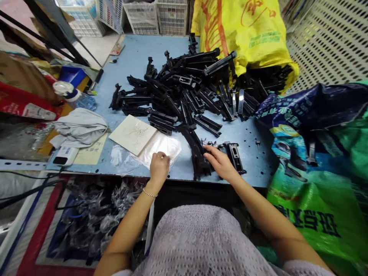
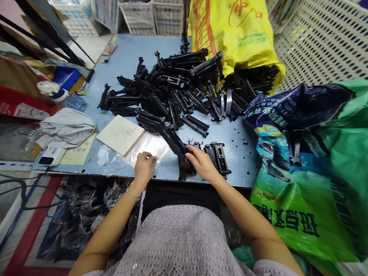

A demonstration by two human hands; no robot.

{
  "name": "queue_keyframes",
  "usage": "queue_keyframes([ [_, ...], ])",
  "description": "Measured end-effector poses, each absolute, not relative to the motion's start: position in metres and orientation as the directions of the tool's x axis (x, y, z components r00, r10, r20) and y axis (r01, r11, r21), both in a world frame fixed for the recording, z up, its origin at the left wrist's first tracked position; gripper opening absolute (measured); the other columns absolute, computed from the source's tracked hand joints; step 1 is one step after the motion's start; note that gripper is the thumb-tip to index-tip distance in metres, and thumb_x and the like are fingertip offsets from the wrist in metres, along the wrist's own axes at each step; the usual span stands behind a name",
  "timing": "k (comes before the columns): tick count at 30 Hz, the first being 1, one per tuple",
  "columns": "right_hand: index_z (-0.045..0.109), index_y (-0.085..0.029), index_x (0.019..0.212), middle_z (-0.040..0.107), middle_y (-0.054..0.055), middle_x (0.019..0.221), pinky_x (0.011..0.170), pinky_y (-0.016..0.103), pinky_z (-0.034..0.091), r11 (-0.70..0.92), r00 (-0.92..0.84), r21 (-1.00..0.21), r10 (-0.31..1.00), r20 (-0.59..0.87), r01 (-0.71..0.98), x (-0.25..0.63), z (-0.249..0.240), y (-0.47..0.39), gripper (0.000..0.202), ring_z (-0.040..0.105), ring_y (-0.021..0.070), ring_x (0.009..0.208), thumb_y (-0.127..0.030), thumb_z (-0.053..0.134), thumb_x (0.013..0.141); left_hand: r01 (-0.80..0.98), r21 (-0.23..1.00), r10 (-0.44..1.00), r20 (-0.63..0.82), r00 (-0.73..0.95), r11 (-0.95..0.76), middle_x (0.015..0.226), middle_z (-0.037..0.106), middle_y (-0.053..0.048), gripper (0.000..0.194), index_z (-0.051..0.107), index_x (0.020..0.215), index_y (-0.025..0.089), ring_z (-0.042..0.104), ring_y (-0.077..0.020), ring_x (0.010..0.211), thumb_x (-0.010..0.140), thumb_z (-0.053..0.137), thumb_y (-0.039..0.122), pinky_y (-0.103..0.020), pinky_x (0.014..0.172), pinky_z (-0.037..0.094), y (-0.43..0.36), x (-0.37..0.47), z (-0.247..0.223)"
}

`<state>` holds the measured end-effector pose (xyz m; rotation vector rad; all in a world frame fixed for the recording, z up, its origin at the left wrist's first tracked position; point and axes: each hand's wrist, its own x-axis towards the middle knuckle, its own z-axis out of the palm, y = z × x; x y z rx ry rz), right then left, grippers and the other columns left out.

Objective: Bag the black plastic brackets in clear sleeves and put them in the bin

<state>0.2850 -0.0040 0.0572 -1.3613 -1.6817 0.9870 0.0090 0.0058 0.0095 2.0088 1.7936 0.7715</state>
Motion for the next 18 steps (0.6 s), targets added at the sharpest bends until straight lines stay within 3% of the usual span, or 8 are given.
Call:
queue_keyframes([
  [3, 0.061, -0.024, 0.114, 0.073, 0.006, 0.103, 0.087, 0.042, 0.055, -0.151, -0.151, -0.986, 0.979, -0.14, -0.066, 0.243, 0.049, -0.004, 0.032, 0.07, 0.0237, 0.096, -0.043, 0.062, 0.089, 0.59, 0.807, 0.998, 0.019, -0.06, 0.02, 0.079, 0.06, -0.004, 0.017, 0.066, 0.066, 0.017, 0.057, -0.0174, 0.072, 0.076, 0.071, 0.029, -0.031, 0.07, 0.047, 0.016, -0.012, 0.003],
  [5, 0.061, -0.023, 0.11, 0.074, 0.005, 0.096, 0.084, 0.04, 0.056, -0.292, -0.246, -0.891, 0.946, -0.214, -0.347, 0.21, 0.048, -0.003, 0.032, 0.071, 0.0222, 0.09, -0.045, 0.065, 0.087, 0.381, 0.913, 0.989, -0.141, -0.044, 0.147, 0.07, 0.059, -0.001, 0.021, 0.065, 0.067, 0.016, 0.054, -0.0141, 0.063, 0.075, 0.072, 0.035, -0.027, 0.062, 0.043, 0.023, -0.023, 0.005],
  [7, 0.061, -0.022, 0.104, 0.074, 0.005, 0.094, 0.083, 0.039, 0.055, -0.383, -0.317, -0.776, 0.916, -0.246, -0.501, 0.179, 0.046, 0.001, 0.032, 0.07, 0.0216, 0.09, -0.047, 0.068, 0.085, 0.237, 0.944, 0.971, -0.24, 0.021, 0.228, 0.065, 0.06, 0.0, 0.02, 0.066, 0.073, 0.016, 0.053, -0.0128, 0.059, 0.074, 0.071, 0.036, -0.025, 0.058, 0.041, 0.027, -0.03, 0.007],
  [10, 0.062, -0.02, 0.094, 0.073, 0.004, 0.085, 0.08, 0.035, 0.055, -0.447, -0.307, -0.712, 0.894, -0.327, -0.542, 0.149, 0.037, 0.011, 0.036, 0.069, 0.0201, 0.086, -0.047, 0.077, 0.075, 0.204, 0.966, 0.986, -0.164, 0.018, 0.157, 0.068, 0.063, 0.0, 0.013, 0.063, 0.077, 0.017, 0.058, -0.0136, 0.062, 0.074, 0.07, 0.027, -0.026, 0.062, 0.045, 0.027, -0.038, 0.009],
  [12, 0.062, -0.02, 0.089, 0.071, 0.001, 0.08, 0.077, 0.03, 0.054, -0.43, -0.223, -0.747, 0.903, -0.368, -0.507, 0.144, 0.032, 0.014, 0.036, 0.069, 0.0178, 0.082, -0.045, 0.079, 0.07, 0.357, 0.934, 0.999, 0.009, 0.048, -0.025, 0.081, 0.068, -0.005, 0.003, 0.064, 0.077, 0.017, 0.063, -0.0175, 0.078, 0.078, 0.062, 0.019, -0.032, 0.076, 0.05, 0.025, -0.042, 0.012],
  [14, 0.063, -0.02, 0.093, 0.071, 0.0, 0.08, 0.072, 0.027, 0.054, -0.399, -0.166, -0.786, 0.916, -0.365, -0.473, 0.15, 0.032, 0.011, 0.034, 0.068, 0.0158, 0.079, -0.043, 0.077, 0.073, 0.56, 0.802, 0.978, 0.143, 0.154, -0.205, 0.098, 0.07, -0.01, 0.017, 0.069, 0.082, 0.017, 0.063, -0.022, 0.098, 0.082, 0.053, 0.011, -0.039, 0.093, 0.048, 0.025, -0.047, 0.016],
  [16, 0.063, -0.02, 0.1, 0.072, 0.002, 0.087, 0.065, 0.025, 0.055, -0.437, -0.251, -0.772, 0.899, -0.359, -0.461, 0.163, 0.036, -0.001, 0.031, 0.069, 0.0155, 0.077, -0.043, 0.071, 0.081, 0.672, 0.683, 0.958, 0.186, 0.218, -0.285, 0.113, 0.069, -0.012, 0.03, 0.072, 0.098, 0.017, 0.061, -0.0245, 0.111, 0.084, 0.047, 0.008, -0.043, 0.103, 0.045, 0.029, -0.051, 0.022],
  [18, 0.063, -0.016, 0.102, 0.073, 0.007, 0.09, 0.058, 0.023, 0.056, -0.578, -0.453, -0.691, 0.804, -0.387, -0.435, 0.176, 0.04, -0.016, 0.027, 0.07, 0.0157, 0.072, -0.038, 0.066, 0.087, 0.674, 0.681, 0.958, 0.187, 0.217, -0.285, 0.124, 0.065, -0.012, 0.039, 0.068, 0.116, 0.017, 0.059, -0.0244, 0.119, 0.085, 0.047, 0.009, -0.043, 0.106, 0.045, 0.035, -0.056, 0.027],
])
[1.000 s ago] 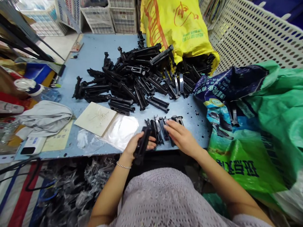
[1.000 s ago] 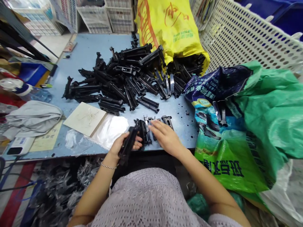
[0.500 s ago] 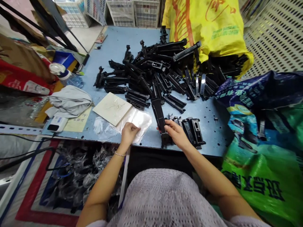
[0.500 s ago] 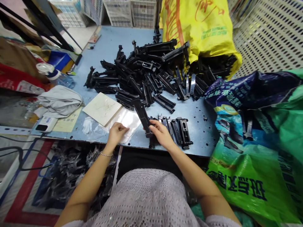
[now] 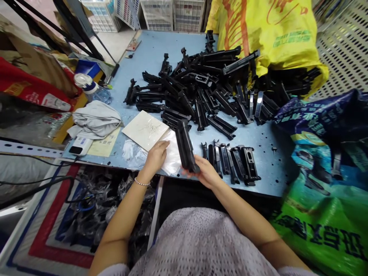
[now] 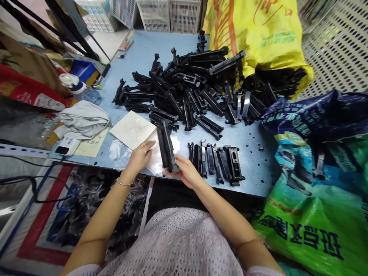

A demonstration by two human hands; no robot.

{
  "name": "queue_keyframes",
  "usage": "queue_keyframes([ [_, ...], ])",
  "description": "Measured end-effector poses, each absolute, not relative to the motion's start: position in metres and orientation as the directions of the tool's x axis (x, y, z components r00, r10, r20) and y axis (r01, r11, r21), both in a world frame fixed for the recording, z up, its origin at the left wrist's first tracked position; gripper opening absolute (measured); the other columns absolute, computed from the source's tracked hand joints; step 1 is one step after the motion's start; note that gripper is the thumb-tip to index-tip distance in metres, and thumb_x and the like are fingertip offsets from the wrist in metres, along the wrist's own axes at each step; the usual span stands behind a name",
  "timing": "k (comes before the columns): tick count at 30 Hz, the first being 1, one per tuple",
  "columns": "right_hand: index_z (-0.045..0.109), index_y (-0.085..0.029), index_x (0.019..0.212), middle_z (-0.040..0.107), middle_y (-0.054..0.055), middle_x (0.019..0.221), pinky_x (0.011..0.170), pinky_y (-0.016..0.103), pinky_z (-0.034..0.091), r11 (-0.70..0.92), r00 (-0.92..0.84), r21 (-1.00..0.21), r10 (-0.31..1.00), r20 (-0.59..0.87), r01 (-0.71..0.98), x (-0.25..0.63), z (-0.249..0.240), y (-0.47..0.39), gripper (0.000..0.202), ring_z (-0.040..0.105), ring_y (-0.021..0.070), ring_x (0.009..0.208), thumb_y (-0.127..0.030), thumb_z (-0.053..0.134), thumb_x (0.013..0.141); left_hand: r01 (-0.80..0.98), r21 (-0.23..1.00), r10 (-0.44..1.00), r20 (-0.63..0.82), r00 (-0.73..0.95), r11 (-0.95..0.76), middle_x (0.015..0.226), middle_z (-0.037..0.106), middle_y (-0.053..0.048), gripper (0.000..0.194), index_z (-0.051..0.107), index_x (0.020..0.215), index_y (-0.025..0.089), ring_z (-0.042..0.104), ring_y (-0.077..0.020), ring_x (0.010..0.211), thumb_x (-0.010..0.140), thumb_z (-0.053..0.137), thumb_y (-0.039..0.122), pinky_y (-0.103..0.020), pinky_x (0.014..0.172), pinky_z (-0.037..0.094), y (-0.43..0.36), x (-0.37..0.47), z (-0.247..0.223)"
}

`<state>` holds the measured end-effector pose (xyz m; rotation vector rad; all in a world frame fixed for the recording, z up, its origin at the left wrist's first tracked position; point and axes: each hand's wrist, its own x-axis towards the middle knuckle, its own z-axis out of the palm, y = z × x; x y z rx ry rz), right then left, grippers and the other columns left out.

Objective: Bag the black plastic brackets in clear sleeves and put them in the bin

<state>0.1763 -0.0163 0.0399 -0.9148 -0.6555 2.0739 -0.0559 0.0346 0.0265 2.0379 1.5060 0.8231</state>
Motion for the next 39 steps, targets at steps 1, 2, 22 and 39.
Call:
queue_keyframes([
  [1, 0.063, -0.014, 0.1, 0.073, 0.01, 0.09, 0.056, 0.022, 0.056, -0.663, -0.55, -0.624, 0.728, -0.409, -0.413, 0.181, 0.039, -0.023, 0.024, 0.071, 0.0156, 0.07, -0.035, 0.065, 0.088, 0.653, 0.708, 0.963, 0.176, 0.205, -0.269, 0.129, 0.063, -0.012, 0.043, 0.064, 0.124, 0.017, 0.058, -0.0238, 0.12, 0.085, 0.048, 0.009, -0.042, 0.105, 0.046, 0.037, -0.058, 0.029],
  [2, 0.063, -0.012, 0.098, 0.073, 0.012, 0.089, 0.056, 0.021, 0.057, -0.739, -0.622, -0.548, 0.652, -0.434, -0.392, 0.185, 0.037, -0.029, 0.021, 0.071, 0.0152, 0.068, -0.031, 0.063, 0.089, 0.629, 0.738, 0.969, 0.161, 0.189, -0.246, 0.134, 0.06, -0.012, 0.047, 0.061, 0.129, 0.018, 0.058, -0.0231, 0.121, 0.084, 0.049, 0.01, -0.04, 0.104, 0.048, 0.038, -0.06, 0.031],
  [22, 0.057, -0.027, 0.135, 0.053, 0.008, 0.144, 0.108, 0.053, 0.041, 0.474, -0.502, -0.554, 0.857, 0.112, 0.685, 0.251, 0.079, 0.009, 0.052, 0.046, 0.0265, 0.136, -0.004, 0.042, 0.091, 0.955, 0.29, 0.799, -0.586, 0.134, 0.053, 0.113, 0.072, -0.012, 0.029, 0.073, 0.109, 0.023, 0.069, -0.0295, 0.106, 0.086, 0.056, 0.019, -0.038, 0.092, 0.052, -0.147, -0.148, 0.054],
  [39, 0.06, -0.02, 0.117, 0.066, 0.011, 0.108, 0.09, 0.046, 0.051, 0.205, -0.445, -0.881, 0.895, -0.007, 0.426, 0.263, 0.071, 0.041, 0.046, 0.064, 0.0278, 0.101, -0.046, 0.07, 0.081, 0.712, 0.694, 0.993, 0.112, 0.036, -0.104, 0.088, 0.064, -0.009, 0.009, 0.066, 0.074, 0.017, 0.058, -0.0233, 0.089, 0.082, 0.061, 0.018, -0.038, 0.083, 0.047, 0.016, 0.009, 0.01],
])
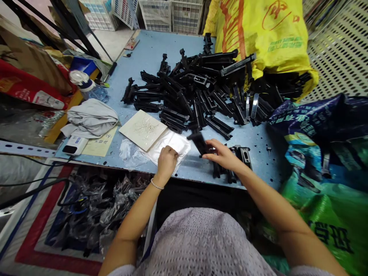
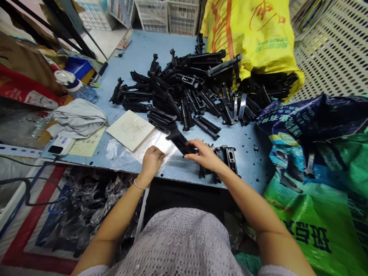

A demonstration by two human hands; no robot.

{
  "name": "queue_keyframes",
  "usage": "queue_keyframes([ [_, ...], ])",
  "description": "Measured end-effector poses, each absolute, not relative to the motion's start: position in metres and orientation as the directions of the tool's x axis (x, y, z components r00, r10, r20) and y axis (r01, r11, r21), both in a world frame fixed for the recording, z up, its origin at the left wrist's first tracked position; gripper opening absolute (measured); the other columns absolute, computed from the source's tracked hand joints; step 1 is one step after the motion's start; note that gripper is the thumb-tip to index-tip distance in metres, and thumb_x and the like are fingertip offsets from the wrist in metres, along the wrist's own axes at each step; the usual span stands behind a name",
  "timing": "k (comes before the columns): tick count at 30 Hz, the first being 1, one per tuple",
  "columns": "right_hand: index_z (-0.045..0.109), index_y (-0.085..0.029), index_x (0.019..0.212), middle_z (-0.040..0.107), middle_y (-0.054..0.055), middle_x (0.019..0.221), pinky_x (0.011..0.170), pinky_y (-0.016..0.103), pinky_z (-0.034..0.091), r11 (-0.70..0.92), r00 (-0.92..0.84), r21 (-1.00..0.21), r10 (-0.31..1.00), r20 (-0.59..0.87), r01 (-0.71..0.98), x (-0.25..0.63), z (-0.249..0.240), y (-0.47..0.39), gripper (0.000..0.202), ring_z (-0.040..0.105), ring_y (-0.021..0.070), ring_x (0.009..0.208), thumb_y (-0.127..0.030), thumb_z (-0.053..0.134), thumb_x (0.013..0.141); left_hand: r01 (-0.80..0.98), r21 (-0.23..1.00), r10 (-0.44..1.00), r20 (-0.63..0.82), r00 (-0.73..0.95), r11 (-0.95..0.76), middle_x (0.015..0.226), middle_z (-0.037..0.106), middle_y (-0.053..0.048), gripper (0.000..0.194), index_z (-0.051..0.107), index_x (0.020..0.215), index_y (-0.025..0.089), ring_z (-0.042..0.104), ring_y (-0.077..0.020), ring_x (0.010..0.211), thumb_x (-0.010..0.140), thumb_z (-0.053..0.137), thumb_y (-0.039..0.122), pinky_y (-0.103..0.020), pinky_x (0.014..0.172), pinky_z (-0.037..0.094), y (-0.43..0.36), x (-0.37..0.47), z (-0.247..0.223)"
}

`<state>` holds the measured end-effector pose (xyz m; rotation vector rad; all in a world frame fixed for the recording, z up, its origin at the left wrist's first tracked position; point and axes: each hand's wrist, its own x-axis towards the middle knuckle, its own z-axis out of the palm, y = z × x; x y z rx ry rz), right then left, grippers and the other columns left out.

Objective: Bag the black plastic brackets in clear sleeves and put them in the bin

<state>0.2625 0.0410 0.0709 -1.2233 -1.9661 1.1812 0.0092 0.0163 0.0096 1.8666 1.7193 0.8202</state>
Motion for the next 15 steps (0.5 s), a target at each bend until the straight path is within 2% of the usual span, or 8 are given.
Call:
queue_keyframes([
  [1, 0.059, -0.021, 0.115, 0.067, 0.01, 0.106, 0.09, 0.046, 0.051, 0.063, -0.389, -0.963, 0.92, -0.046, 0.262, 0.251, 0.065, 0.035, 0.046, 0.065, 0.027, 0.1, -0.048, 0.07, 0.08, 0.645, 0.763, 0.998, 0.058, 0.0, -0.044, 0.081, 0.062, -0.006, 0.009, 0.064, 0.071, 0.018, 0.058, -0.0209, 0.082, 0.08, 0.065, 0.021, -0.035, 0.079, 0.047, 0.022, 0.004, 0.006],
  [2, 0.058, -0.021, 0.113, 0.068, 0.008, 0.104, 0.089, 0.045, 0.052, -0.079, -0.359, -0.994, 0.928, -0.101, 0.077, 0.237, 0.059, 0.031, 0.046, 0.066, 0.0262, 0.099, -0.05, 0.07, 0.08, 0.552, 0.834, 1.0, -0.008, -0.029, 0.023, 0.075, 0.061, -0.003, 0.012, 0.061, 0.069, 0.018, 0.057, -0.0183, 0.075, 0.076, 0.069, 0.024, -0.032, 0.073, 0.046, 0.027, -0.003, 0.005],
  [4, 0.056, -0.021, 0.111, 0.069, 0.007, 0.099, 0.088, 0.045, 0.053, -0.306, -0.375, -0.921, 0.905, -0.203, -0.24, 0.206, 0.047, 0.026, 0.048, 0.067, 0.0255, 0.098, -0.054, 0.068, 0.079, 0.335, 0.932, 0.99, -0.135, -0.037, 0.14, 0.066, 0.058, 0.001, 0.018, 0.059, 0.07, 0.018, 0.054, -0.0144, 0.062, 0.072, 0.073, 0.029, -0.028, 0.063, 0.044, 0.032, -0.019, 0.006],
  [6, 0.057, -0.02, 0.108, 0.069, 0.007, 0.096, 0.087, 0.043, 0.053, -0.43, -0.413, -0.82, 0.871, -0.267, -0.378, 0.178, 0.036, 0.025, 0.048, 0.068, 0.0249, 0.096, -0.057, 0.068, 0.078, 0.223, 0.965, 0.99, -0.138, -0.015, 0.138, 0.066, 0.061, 0.001, 0.014, 0.059, 0.074, 0.018, 0.057, -0.0145, 0.062, 0.075, 0.07, 0.028, -0.027, 0.063, 0.045, 0.032, -0.031, 0.011],
  [8, 0.059, -0.02, 0.103, 0.069, 0.005, 0.093, 0.085, 0.04, 0.053, -0.443, -0.371, -0.819, 0.876, -0.309, -0.364, 0.161, 0.029, 0.025, 0.045, 0.067, 0.0227, 0.093, -0.053, 0.072, 0.075, 0.34, 0.941, 0.999, -0.009, 0.034, -0.003, 0.079, 0.068, -0.004, 0.004, 0.063, 0.077, 0.018, 0.063, -0.0185, 0.077, 0.08, 0.061, 0.02, -0.032, 0.075, 0.05, 0.031, -0.04, 0.018],
  [10, 0.059, -0.021, 0.103, 0.067, 0.003, 0.094, 0.086, 0.037, 0.052, -0.359, -0.278, -0.895, 0.917, -0.286, -0.266, 0.16, 0.026, 0.022, 0.041, 0.065, 0.0199, 0.091, -0.046, 0.075, 0.074, 0.565, 0.807, 0.985, 0.122, 0.124, -0.171, 0.097, 0.071, -0.009, 0.02, 0.069, 0.084, 0.018, 0.063, -0.0232, 0.098, 0.082, 0.051, 0.011, -0.04, 0.092, 0.049, 0.031, -0.047, 0.023],
  [12, 0.059, -0.021, 0.108, 0.066, 0.003, 0.1, 0.087, 0.036, 0.05, -0.241, -0.267, -0.964, 0.942, -0.205, -0.109, 0.173, 0.029, 0.014, 0.04, 0.062, 0.0195, 0.094, -0.043, 0.073, 0.078, 0.713, 0.656, 0.969, 0.161, 0.186, -0.246, 0.112, 0.069, -0.011, 0.035, 0.072, 0.099, 0.017, 0.06, -0.0257, 0.111, 0.081, 0.045, 0.005, -0.044, 0.103, 0.045, 0.033, -0.052, 0.027],
  [15, 0.06, -0.021, 0.114, 0.063, 0.006, 0.107, 0.091, 0.041, 0.048, -0.057, -0.378, -0.972, 0.915, -0.142, 0.228, 0.195, 0.038, 0.0, 0.042, 0.059, 0.0231, 0.1, -0.044, 0.07, 0.08, 0.735, 0.639, 0.974, 0.157, 0.164, -0.227, 0.131, 0.062, -0.011, 0.049, 0.063, 0.126, 0.017, 0.057, -0.0234, 0.122, 0.083, 0.043, 0.004, -0.04, 0.108, 0.044, 0.034, -0.055, 0.032],
])
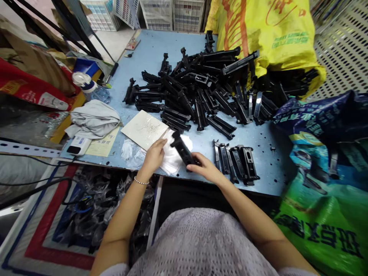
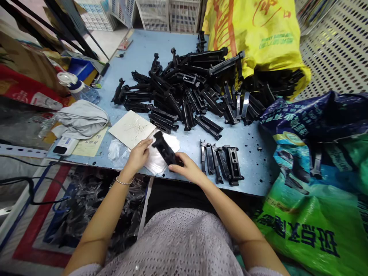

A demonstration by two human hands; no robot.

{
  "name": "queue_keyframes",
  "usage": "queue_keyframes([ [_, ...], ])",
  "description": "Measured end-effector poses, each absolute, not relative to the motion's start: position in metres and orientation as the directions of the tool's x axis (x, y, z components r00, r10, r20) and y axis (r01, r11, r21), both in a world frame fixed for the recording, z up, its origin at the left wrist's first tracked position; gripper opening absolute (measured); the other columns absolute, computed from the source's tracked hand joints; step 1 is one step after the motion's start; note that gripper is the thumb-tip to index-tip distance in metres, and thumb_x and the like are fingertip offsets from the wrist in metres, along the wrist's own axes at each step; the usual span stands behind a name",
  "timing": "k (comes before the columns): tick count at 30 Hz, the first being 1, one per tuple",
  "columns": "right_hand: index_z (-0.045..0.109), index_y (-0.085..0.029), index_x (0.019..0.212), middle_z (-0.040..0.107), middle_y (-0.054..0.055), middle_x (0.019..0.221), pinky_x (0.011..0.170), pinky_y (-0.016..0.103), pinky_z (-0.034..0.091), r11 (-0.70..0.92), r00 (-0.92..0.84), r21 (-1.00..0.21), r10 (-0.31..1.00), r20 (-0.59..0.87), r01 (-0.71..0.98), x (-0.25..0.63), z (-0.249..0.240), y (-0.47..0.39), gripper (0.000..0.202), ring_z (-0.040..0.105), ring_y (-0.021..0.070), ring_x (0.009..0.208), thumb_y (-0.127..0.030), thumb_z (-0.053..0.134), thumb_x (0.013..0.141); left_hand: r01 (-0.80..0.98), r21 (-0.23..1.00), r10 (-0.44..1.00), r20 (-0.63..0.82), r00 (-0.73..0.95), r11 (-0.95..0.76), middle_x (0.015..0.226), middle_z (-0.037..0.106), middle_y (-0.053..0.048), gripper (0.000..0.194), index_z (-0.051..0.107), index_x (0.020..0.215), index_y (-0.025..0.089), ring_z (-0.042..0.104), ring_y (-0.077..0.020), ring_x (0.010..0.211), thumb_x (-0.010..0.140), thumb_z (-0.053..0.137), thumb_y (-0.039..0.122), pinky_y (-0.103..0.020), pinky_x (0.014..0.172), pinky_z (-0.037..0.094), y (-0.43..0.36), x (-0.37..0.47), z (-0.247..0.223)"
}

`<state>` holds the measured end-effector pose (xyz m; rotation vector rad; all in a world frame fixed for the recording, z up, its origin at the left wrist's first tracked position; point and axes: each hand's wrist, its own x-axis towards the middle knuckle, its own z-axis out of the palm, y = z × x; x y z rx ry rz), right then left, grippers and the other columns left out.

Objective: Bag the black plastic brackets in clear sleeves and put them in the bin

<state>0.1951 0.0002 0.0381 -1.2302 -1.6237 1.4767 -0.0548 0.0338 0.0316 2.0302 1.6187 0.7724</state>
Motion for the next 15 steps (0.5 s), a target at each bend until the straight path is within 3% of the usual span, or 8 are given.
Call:
queue_keyframes([
  [2, 0.061, -0.02, 0.113, 0.061, 0.007, 0.107, 0.093, 0.044, 0.047, 0.017, -0.377, -0.918, 0.915, -0.146, 0.396, 0.2, 0.04, -0.005, 0.043, 0.058, 0.0249, 0.101, -0.045, 0.071, 0.079, 0.702, 0.673, 0.972, 0.179, 0.15, -0.232, 0.142, 0.054, -0.01, 0.054, 0.053, 0.138, 0.018, 0.052, -0.0219, 0.13, 0.086, 0.044, 0.007, -0.038, 0.11, 0.044, 0.028, -0.053, 0.035],
  [4, 0.06, -0.02, 0.112, 0.06, 0.007, 0.104, 0.088, 0.043, 0.05, -0.059, -0.351, -0.924, 0.914, -0.202, 0.379, 0.195, 0.037, -0.005, 0.043, 0.058, 0.0242, 0.097, -0.046, 0.071, 0.079, 0.689, 0.658, 0.952, 0.234, 0.196, -0.304, 0.15, 0.046, -0.01, 0.059, 0.042, 0.147, 0.02, 0.044, -0.022, 0.138, 0.089, 0.042, 0.008, -0.039, 0.114, 0.04, 0.016, -0.047, 0.037],
  [6, 0.056, -0.02, 0.112, 0.059, 0.006, 0.098, 0.076, 0.038, 0.054, -0.285, -0.374, -0.945, 0.869, -0.325, 0.158, 0.185, 0.031, -0.002, 0.043, 0.059, 0.0207, 0.086, -0.05, 0.066, 0.082, 0.692, 0.609, 0.92, 0.287, 0.265, -0.389, 0.156, 0.036, -0.011, 0.065, 0.029, 0.153, 0.021, 0.035, -0.0227, 0.144, 0.09, 0.039, 0.006, -0.042, 0.117, 0.035, 0.001, -0.042, 0.037],
  [8, 0.054, -0.02, 0.111, 0.06, 0.005, 0.09, 0.064, 0.033, 0.055, -0.521, -0.461, -0.845, 0.783, -0.418, -0.118, 0.176, 0.027, 0.002, 0.044, 0.058, 0.0164, 0.072, -0.056, 0.058, 0.086, 0.703, 0.571, 0.903, 0.328, 0.278, -0.424, 0.16, 0.029, -0.012, 0.07, 0.02, 0.155, 0.022, 0.029, -0.0235, 0.147, 0.09, 0.037, 0.004, -0.043, 0.118, 0.034, -0.011, -0.038, 0.034],
  [10, 0.053, -0.019, 0.112, 0.06, 0.004, 0.085, 0.058, 0.03, 0.055, -0.639, -0.544, -0.72, 0.719, -0.433, -0.27, 0.171, 0.026, 0.003, 0.045, 0.057, 0.0137, 0.065, -0.057, 0.055, 0.088, 0.718, 0.558, 0.901, 0.359, 0.243, -0.416, 0.161, 0.026, -0.013, 0.071, 0.016, 0.156, 0.023, 0.027, -0.0244, 0.148, 0.091, 0.036, 0.003, -0.043, 0.118, 0.034, -0.018, -0.036, 0.031],
  [12, 0.048, -0.021, 0.125, 0.059, 0.001, 0.082, 0.054, 0.027, 0.054, -0.64, -0.548, -0.723, 0.714, -0.435, -0.26, 0.17, 0.027, 0.002, 0.052, 0.057, 0.0125, 0.061, -0.053, 0.061, 0.086, 0.719, 0.554, 0.895, 0.383, 0.229, -0.421, 0.161, 0.025, -0.015, 0.072, 0.014, 0.156, 0.023, 0.027, -0.0251, 0.148, 0.091, 0.037, 0.004, -0.043, 0.117, 0.035, -0.023, -0.034, 0.03],
  [15, 0.027, -0.03, 0.147, 0.055, -0.005, 0.079, 0.048, 0.023, 0.051, -0.508, -0.428, -0.854, 0.8, -0.42, -0.113, 0.168, 0.029, -0.001, 0.086, 0.056, 0.0106, 0.055, -0.039, 0.076, 0.077, 0.661, 0.549, 0.856, 0.392, 0.336, -0.511, 0.159, 0.028, -0.015, 0.072, 0.013, 0.157, 0.021, 0.028, -0.0256, 0.148, 0.091, 0.038, 0.003, -0.044, 0.117, 0.036, -0.031, -0.025, 0.032],
])
